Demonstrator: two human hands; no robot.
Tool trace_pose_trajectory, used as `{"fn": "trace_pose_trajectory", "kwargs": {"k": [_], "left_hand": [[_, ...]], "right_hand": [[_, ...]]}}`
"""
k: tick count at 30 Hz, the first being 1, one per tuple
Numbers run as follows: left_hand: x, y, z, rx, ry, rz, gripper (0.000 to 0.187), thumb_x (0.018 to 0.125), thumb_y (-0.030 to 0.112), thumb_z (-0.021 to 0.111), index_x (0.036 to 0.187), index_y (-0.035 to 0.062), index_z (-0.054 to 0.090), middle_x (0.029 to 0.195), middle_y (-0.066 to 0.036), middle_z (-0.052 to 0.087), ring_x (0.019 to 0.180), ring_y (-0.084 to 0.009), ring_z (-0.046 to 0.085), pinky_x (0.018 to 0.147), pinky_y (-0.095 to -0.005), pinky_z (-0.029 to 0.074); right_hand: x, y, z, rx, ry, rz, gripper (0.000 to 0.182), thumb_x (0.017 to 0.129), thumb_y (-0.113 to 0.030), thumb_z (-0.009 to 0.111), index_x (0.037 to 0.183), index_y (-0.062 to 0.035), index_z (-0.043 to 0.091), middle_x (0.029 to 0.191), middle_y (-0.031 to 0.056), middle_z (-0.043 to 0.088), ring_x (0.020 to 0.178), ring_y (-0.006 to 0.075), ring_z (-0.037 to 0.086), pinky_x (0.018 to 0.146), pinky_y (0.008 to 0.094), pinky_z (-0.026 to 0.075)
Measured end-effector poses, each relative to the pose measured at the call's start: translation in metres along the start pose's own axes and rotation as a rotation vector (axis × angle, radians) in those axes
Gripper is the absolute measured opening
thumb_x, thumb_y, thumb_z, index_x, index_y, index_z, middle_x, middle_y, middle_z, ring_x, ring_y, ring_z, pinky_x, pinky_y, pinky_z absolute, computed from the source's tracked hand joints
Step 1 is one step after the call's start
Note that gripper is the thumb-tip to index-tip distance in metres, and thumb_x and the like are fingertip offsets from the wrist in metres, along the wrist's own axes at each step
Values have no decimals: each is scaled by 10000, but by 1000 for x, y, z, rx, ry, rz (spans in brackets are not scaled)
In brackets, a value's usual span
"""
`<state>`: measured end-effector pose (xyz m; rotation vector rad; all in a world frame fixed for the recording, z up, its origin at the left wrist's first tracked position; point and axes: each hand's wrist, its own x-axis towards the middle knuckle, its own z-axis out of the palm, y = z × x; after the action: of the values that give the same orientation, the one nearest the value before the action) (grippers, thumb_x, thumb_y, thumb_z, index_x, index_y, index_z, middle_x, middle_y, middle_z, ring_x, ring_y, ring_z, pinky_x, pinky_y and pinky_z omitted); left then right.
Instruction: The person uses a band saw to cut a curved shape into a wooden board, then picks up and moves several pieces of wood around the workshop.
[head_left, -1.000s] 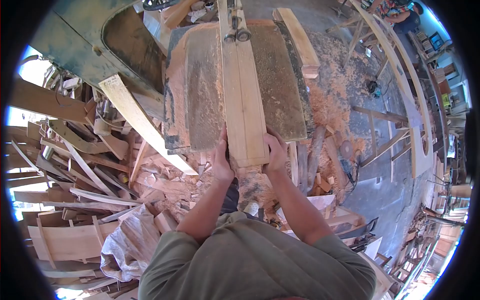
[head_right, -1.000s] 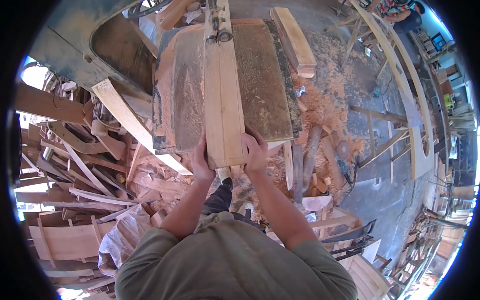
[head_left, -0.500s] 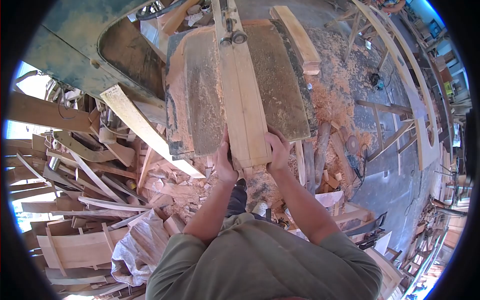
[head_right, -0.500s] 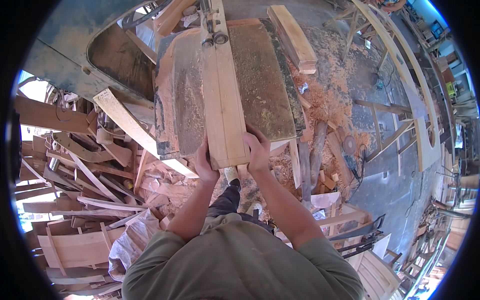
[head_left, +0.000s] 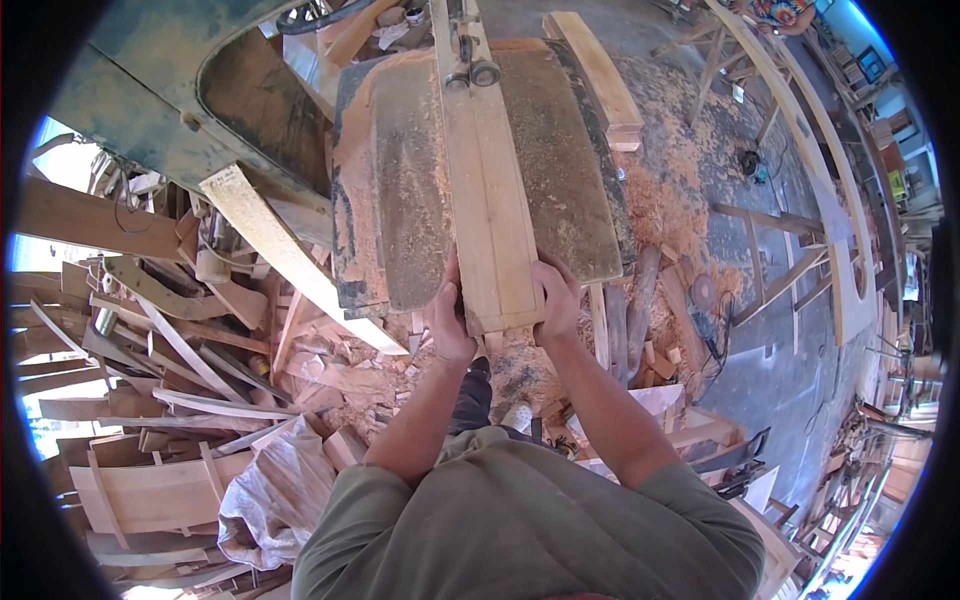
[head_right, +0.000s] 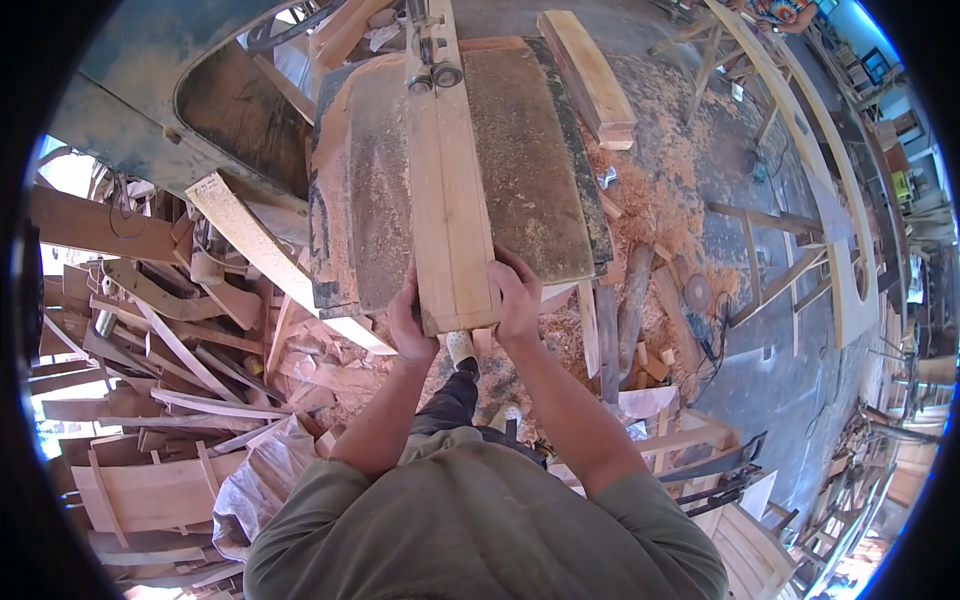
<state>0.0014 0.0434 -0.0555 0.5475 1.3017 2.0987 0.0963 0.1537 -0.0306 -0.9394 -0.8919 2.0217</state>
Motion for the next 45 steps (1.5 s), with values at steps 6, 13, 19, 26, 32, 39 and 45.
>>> {"fn": "trace_pose_trajectory", "kwargs": {"k": [6, 13, 19, 26, 32, 39, 45], "left_hand": [[2, 0, 0, -71, 53, -80, 558, 1000, 218, 242, 1432, -128, 316, 1494, -190, 383, 1376, -251, 375, 1142, -350, 259], [7, -3, -2, -50, 20, -18, 524, 1000, 167, 243, 1421, -133, 323, 1516, -204, 344, 1381, -259, 369, 1137, -352, 268], [11, 2, 3, -153, 17, -26, 491, 999, 112, 235, 1402, -152, 330, 1527, -226, 316, 1370, -278, 388, 1121, -363, 305], [18, -6, -8, 75, -26, 69, 540, 978, 152, 253, 1410, -165, 317, 1482, -243, 379, 1374, -268, 372, 1129, -345, 277], [20, 3, 3, -36, 27, 13, 569, 975, 193, 275, 1425, -153, 305, 1465, -219, 409, 1348, -250, 398, 1121, -335, 287], [23, 4, 3, -20, 8, 21, 574, 968, 187, 276, 1432, -150, 291, 1473, -223, 396, 1352, -254, 395, 1121, -337, 288], [26, 1, 0, 26, -2, 35, 572, 968, 182, 274, 1435, -150, 286, 1473, -239, 390, 1361, -272, 386, 1131, -344, 273]], "right_hand": [[-2, -6, 3, -104, -60, -122, 430, 832, -162, 593, 1174, 98, 610, 1108, 142, 661, 1021, 226, 622, 904, 309, 473], [4, -3, 5, -37, 0, -5, 436, 836, -160, 586, 1203, 75, 605, 1120, 148, 655, 1034, 228, 618, 907, 318, 473], [5, -3, 7, -27, 10, -4, 449, 837, -172, 582, 1215, 72, 599, 1103, 146, 657, 1013, 222, 622, 892, 312, 476], [8, -1, 5, -131, -41, -139, 425, 846, -179, 565, 1179, 79, 616, 1107, 130, 658, 1005, 207, 616, 883, 306, 475], [10, -6, 10, -111, -14, -88, 402, 856, -178, 540, 1139, 93, 629, 1114, 137, 657, 1009, 202, 614, 895, 305, 468], [13, -5, 12, -72, 2, -67, 424, 846, -181, 555, 1166, 89, 619, 1089, 133, 664, 1005, 207, 617, 891, 300, 466], [19, -2, 9, -45, -14, -43, 421, 842, -176, 561, 1164, 89, 620, 1099, 135, 662, 1001, 211, 622, 894, 304, 467]]}}
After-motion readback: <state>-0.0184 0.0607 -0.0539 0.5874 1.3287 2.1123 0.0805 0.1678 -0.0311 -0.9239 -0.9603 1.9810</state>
